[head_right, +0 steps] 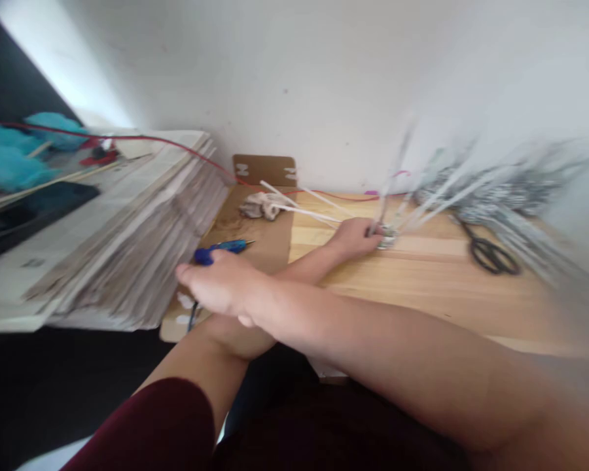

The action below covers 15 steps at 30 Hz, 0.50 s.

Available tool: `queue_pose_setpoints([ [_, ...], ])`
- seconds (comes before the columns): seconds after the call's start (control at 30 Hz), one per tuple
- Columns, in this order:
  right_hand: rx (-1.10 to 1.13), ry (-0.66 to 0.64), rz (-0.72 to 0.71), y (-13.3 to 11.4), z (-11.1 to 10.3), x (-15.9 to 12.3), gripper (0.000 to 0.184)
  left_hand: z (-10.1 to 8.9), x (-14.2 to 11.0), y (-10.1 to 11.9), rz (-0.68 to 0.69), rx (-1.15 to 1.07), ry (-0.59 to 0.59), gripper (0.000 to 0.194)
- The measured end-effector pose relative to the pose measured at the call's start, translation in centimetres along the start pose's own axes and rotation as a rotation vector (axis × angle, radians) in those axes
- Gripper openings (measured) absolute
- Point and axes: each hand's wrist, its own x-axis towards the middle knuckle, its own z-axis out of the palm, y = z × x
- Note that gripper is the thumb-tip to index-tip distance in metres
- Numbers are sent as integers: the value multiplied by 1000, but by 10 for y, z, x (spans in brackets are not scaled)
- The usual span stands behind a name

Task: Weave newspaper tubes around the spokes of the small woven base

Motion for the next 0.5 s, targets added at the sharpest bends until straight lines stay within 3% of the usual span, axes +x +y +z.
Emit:
queue_pose_setpoints([
  [0.07, -49, -122, -9, -12, -24, -31, 23, -4, 0, -2, -54, -58, 41, 9],
  [0.13, -115, -221, -33, -15, -62, -61, 26, -8, 3, -6, -97, -163, 87, 10],
  [0.17, -185, -119, -71, -12, -86, -74, 26, -9, 4, -8, -112, -242, 106, 10],
  [0.27, -469, 448, -213, 2, -169, -100, 24, -15, 8, -10, -161, -414, 125, 6],
  [0.37, -530, 804, -235, 17, -240, -106, 31, -18, 8, -8, -221, -563, 98, 5],
  [0.43, -581, 879, -254, 22, -269, -103, 52, -19, 6, -5, -269, -625, 91, 7],
  [0.5, -591, 775, -229, 21, -282, -99, 79, -19, 4, -3, -288, -631, 86, 8],
])
